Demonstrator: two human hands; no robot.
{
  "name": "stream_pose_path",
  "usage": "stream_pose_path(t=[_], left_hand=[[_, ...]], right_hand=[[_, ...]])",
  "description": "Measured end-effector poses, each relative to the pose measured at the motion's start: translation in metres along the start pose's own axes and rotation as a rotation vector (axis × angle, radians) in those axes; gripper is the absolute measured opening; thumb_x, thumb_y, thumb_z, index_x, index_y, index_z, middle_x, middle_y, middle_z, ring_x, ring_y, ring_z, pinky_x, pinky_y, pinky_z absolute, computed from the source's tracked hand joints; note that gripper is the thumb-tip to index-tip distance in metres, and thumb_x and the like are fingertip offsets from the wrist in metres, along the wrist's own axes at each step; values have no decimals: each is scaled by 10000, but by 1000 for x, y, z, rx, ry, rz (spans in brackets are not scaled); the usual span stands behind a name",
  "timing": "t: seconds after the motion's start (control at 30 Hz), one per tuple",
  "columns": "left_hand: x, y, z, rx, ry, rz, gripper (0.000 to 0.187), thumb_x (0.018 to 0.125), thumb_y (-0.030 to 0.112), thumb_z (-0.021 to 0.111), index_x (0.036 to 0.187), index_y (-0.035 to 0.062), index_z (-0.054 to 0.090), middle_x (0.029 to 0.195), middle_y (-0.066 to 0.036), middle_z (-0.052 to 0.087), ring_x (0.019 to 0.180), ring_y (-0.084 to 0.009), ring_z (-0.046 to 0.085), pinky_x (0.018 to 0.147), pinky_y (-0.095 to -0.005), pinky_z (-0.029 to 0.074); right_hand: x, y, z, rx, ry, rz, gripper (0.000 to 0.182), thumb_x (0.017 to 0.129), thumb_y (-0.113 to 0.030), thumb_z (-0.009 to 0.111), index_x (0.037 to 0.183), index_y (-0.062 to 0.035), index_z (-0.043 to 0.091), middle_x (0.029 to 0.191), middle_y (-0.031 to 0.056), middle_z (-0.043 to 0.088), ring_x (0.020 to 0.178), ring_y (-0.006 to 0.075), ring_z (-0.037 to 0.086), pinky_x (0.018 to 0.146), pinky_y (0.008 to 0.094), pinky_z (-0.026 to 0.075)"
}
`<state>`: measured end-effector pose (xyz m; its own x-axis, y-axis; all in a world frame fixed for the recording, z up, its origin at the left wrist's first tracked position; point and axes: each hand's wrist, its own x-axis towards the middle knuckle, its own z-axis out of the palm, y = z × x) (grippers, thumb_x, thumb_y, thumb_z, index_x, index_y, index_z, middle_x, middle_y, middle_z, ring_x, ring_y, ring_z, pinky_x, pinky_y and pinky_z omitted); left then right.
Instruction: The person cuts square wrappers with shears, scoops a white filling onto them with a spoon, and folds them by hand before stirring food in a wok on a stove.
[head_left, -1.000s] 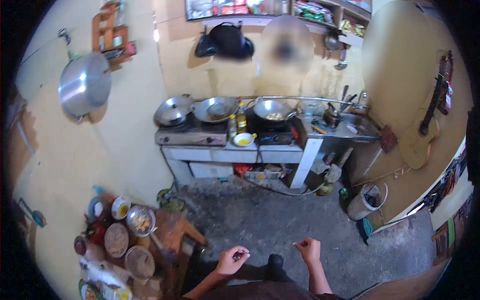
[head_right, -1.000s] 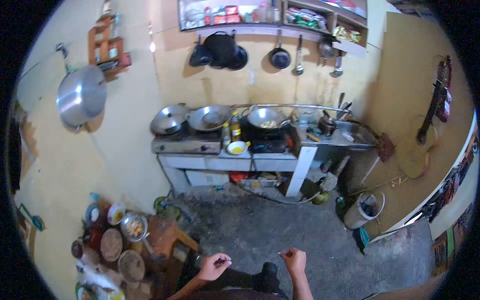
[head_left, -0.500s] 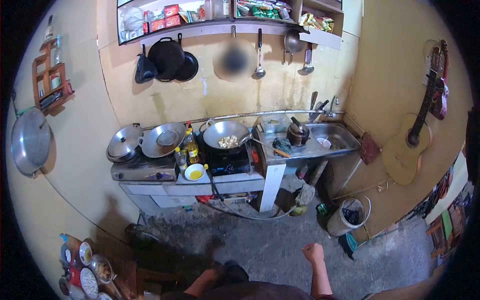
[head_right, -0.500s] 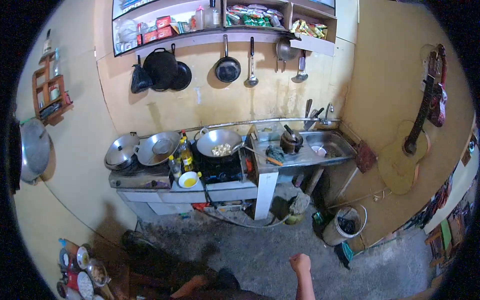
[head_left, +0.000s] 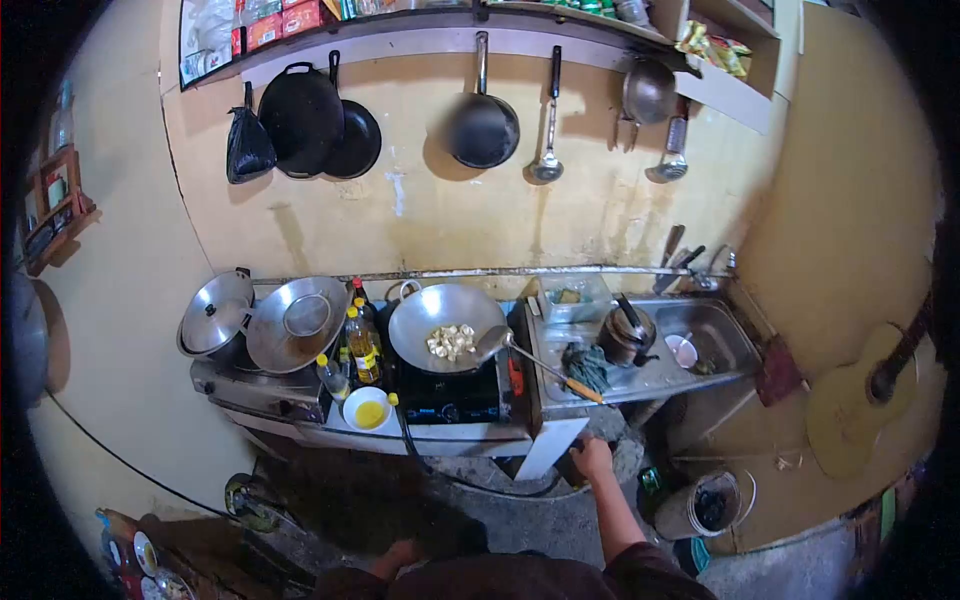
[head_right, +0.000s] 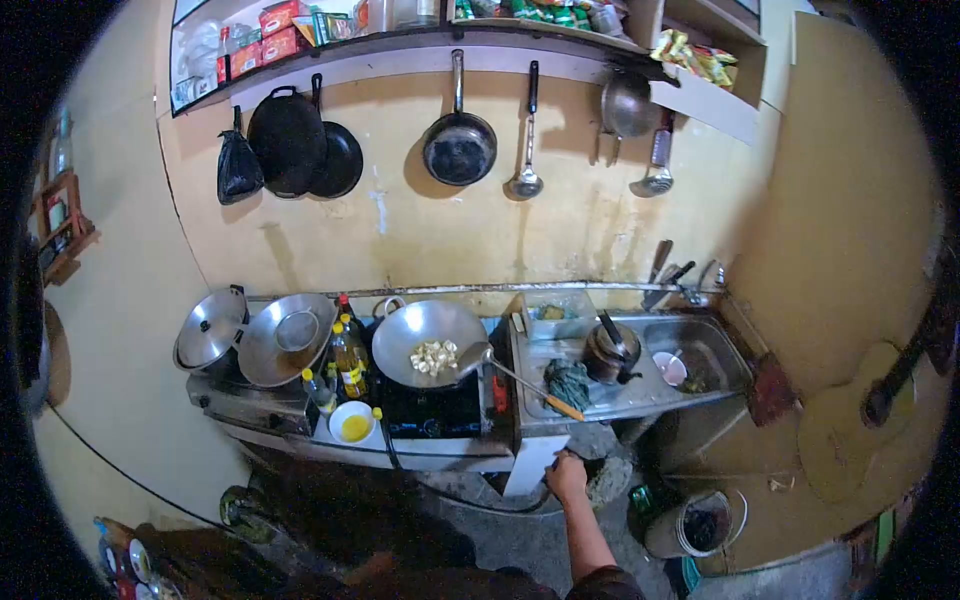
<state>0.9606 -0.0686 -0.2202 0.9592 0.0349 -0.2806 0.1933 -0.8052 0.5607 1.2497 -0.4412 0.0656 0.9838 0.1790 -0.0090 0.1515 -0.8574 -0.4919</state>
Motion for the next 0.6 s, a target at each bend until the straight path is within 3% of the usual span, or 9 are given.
stream_pose_path(t=[0.07,0.17,0.23,0.27,0.33,0.4,0.43,0.53,0.6], left_hand=[[17,60,-67,-81,-102,-215,320,779,285,554,1007,68,611,959,-184,618,930,-334,579,810,-432,456],[69,106,-94,-224,76,-191,306,786,295,534,969,62,613,907,-162,629,892,-340,590,771,-432,472],[92,122,-97,-556,26,-284,343,793,343,496,952,66,621,925,-161,626,893,-343,590,771,-439,470],[94,127,-94,-571,43,-300,343,793,343,496,952,66,621,925,-161,626,893,-343,590,771,-439,470],[86,121,-72,-231,88,-191,359,791,358,485,947,64,620,938,-161,625,886,-340,597,763,-444,473],[59,82,-2,-2,70,-201,363,777,346,488,969,65,614,943,-157,626,874,-337,601,757,-445,475],[51,82,-8,-8,83,-227,363,777,346,488,969,65,614,943,-157,626,874,-337,601,757,-445,475],[36,93,-17,-20,93,-248,356,771,346,494,958,70,621,938,-154,627,874,-336,602,757,-445,475],[27,108,-14,-46,84,-247,352,767,346,499,951,74,625,935,-152,629,874,-335,602,757,-445,476]], right_hand=[[41,-8,2,-217,167,-8,433,671,-176,660,1058,-24,539,1019,150,568,967,320,538,793,405,469],[104,9,21,-298,168,-31,455,730,-189,625,1139,-62,472,1165,126,472,1107,307,434,855,427,432],[136,24,30,-301,170,-83,374,755,-165,567,1106,-66,488,1097,105,496,1080,286,447,834,434,425],[146,32,36,-383,185,-124,365,756,-166,566,1100,-67,491,1069,100,505,1054,284,464,819,431,429],[168,47,43,-467,199,-199,356,758,-166,566,1093,-69,494,1042,95,514,1029,282,481,803,427,433],[179,55,40,-451,51,-252,360,762,-175,564,1099,-69,499,995,107,527,951,293,524,755,421,455],[183,62,40,-444,40,-279,360,762,-175,564,1099,-69,499,995,107,527,951,293,524,755,421,455],[185,58,21,-154,158,-532,405,799,-206,531,1184,-94,476,898,160,574,759,334,583,626,440,486],[190,24,-16,-182,88,-525,411,805,-212,523,1203,-120,471,866,157,580,697,336,585,588,442,485]])
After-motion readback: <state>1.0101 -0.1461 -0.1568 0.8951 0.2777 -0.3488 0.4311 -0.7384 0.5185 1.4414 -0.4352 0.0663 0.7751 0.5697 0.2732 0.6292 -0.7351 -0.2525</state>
